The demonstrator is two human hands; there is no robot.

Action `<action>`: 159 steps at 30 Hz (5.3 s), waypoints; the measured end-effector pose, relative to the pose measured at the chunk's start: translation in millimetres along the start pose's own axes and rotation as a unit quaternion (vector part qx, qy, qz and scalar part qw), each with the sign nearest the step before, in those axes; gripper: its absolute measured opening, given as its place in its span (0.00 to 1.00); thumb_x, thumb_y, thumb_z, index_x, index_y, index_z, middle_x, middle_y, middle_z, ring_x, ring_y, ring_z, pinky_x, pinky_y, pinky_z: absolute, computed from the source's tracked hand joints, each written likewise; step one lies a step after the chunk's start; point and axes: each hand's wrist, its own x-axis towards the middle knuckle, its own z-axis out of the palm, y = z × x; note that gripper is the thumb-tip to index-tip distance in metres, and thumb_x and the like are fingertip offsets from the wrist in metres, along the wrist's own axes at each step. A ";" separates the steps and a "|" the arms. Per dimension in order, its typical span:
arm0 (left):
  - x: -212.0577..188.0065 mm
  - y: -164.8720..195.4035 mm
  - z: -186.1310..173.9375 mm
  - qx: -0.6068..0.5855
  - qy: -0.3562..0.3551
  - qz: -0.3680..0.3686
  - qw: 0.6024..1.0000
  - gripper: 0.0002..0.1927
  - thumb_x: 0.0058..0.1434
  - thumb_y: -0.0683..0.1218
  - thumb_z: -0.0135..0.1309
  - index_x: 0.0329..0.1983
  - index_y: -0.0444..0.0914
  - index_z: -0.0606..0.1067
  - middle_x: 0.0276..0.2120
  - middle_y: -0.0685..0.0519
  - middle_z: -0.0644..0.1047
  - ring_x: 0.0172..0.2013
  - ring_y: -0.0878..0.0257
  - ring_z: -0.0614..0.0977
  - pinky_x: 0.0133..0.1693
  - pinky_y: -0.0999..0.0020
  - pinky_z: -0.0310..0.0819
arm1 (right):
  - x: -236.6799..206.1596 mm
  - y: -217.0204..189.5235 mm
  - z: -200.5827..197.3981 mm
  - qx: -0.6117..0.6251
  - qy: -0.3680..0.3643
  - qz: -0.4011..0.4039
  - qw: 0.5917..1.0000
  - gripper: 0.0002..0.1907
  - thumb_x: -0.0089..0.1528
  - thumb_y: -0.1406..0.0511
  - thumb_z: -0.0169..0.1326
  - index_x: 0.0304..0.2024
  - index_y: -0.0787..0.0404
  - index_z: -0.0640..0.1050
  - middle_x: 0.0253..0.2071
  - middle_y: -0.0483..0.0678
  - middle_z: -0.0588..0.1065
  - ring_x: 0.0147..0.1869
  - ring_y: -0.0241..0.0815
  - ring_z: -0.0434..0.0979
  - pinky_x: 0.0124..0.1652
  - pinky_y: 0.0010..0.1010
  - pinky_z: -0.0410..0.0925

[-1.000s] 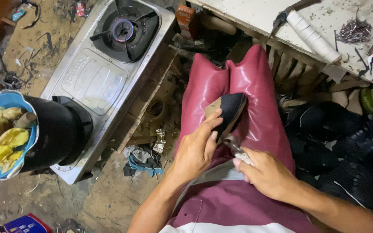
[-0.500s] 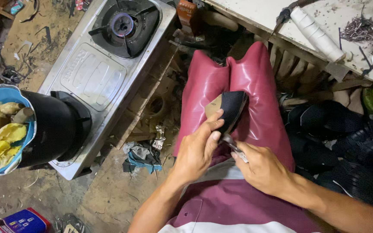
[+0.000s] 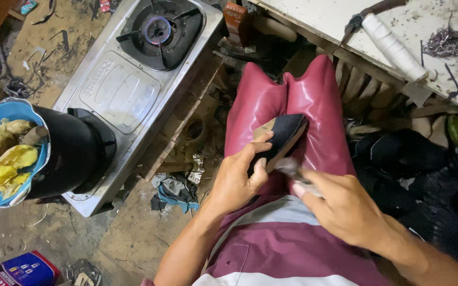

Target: The person sits with a black flat shoe on their lap and finishes its sole. They scrape and trim the sole edge with a knife, hammer the sole flat, hold the shoe near a gas burner, apply adhesive, and place the finished shoe on an overhead rack with other shoes.

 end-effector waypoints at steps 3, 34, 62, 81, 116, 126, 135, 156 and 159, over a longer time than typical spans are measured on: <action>-1.6 -9.8 -2.7 -0.025 -0.005 0.013 1.000 0.15 0.70 0.40 0.47 0.59 0.32 0.71 0.63 0.38 0.76 0.65 0.45 0.78 0.64 0.59 0.69 | 6.1 -5.6 8.7 0.133 0.152 -0.128 0.971 0.12 0.69 0.64 0.48 0.47 0.68 0.74 0.26 0.54 0.76 0.26 0.48 0.79 0.27 0.37 0.71; 148.8 -131.3 84.2 -0.438 -0.110 -0.281 0.847 0.11 0.71 0.48 0.49 0.46 0.34 0.72 0.34 0.43 0.83 0.32 0.61 0.84 0.37 0.68 0.80 | 116.0 156.8 -135.2 -0.305 0.301 -0.036 0.903 0.18 0.74 0.62 0.55 0.62 0.66 0.74 0.51 0.60 0.76 0.53 0.56 0.78 0.51 0.46 0.72; 148.1 -167.4 105.7 -0.473 -0.156 -0.254 0.829 0.20 0.76 0.53 0.38 0.48 0.32 0.71 0.35 0.43 0.83 0.37 0.56 0.86 0.42 0.64 0.80 | 7.8 86.3 -27.9 0.403 0.355 -0.097 0.838 0.21 0.65 0.65 0.52 0.59 0.63 0.68 0.31 0.50 0.74 0.28 0.41 0.75 0.29 0.34 0.73; 152.6 -162.4 101.9 -0.484 -0.114 -0.223 0.839 0.42 0.75 0.68 0.24 0.58 0.26 0.72 0.38 0.43 0.82 0.39 0.54 0.84 0.48 0.62 0.78 | 66.6 82.4 -43.4 0.043 0.084 0.193 0.977 0.19 0.65 0.60 0.56 0.53 0.64 0.72 0.28 0.48 0.75 0.26 0.40 0.76 0.27 0.35 0.70; 154.6 -154.9 95.3 -0.472 -0.128 -0.294 0.821 0.47 0.67 0.74 0.21 0.67 0.34 0.68 0.35 0.42 0.80 0.38 0.51 0.83 0.47 0.57 0.76 | 46.8 75.0 -34.0 0.019 0.205 0.045 0.977 0.13 0.68 0.59 0.53 0.51 0.59 0.75 0.36 0.54 0.78 0.37 0.47 0.81 0.36 0.32 0.77; 151.2 -153.2 93.1 -0.481 -0.103 -0.259 0.831 0.48 0.70 0.74 0.23 0.68 0.32 0.69 0.42 0.36 0.79 0.45 0.47 0.81 0.53 0.55 0.74 | 58.9 82.9 -36.9 -0.139 0.176 -0.029 0.974 0.24 0.64 0.59 0.56 0.59 0.65 0.72 0.44 0.65 0.78 0.44 0.59 0.81 0.41 0.42 0.73; 99.0 -105.8 65.6 -0.560 -0.129 -0.286 0.767 0.39 0.73 0.68 0.25 0.52 0.31 0.73 0.45 0.38 0.81 0.46 0.50 0.84 0.52 0.57 0.79 | 30.1 42.9 -60.3 0.193 0.198 0.184 0.943 0.24 0.65 0.63 0.55 0.62 0.62 0.69 0.32 0.49 0.74 0.28 0.40 0.73 0.28 0.33 0.71; 57.6 -119.9 47.2 -0.434 -0.022 -0.194 0.880 0.37 0.78 0.64 0.29 0.47 0.27 0.75 0.39 0.40 0.81 0.38 0.57 0.83 0.45 0.63 0.78 | 2.6 88.6 6.3 0.095 0.167 0.163 0.968 0.21 0.61 0.63 0.57 0.54 0.67 0.74 0.24 0.47 0.77 0.23 0.34 0.76 0.24 0.28 0.71; 59.8 -113.0 46.1 -0.461 -0.029 -0.202 0.863 0.35 0.75 0.65 0.30 0.47 0.29 0.74 0.39 0.40 0.83 0.38 0.56 0.85 0.45 0.63 0.80 | 25.0 89.8 -30.5 0.007 0.235 0.175 0.956 0.24 0.62 0.61 0.58 0.57 0.67 0.74 0.27 0.49 0.77 0.24 0.39 0.77 0.26 0.32 0.71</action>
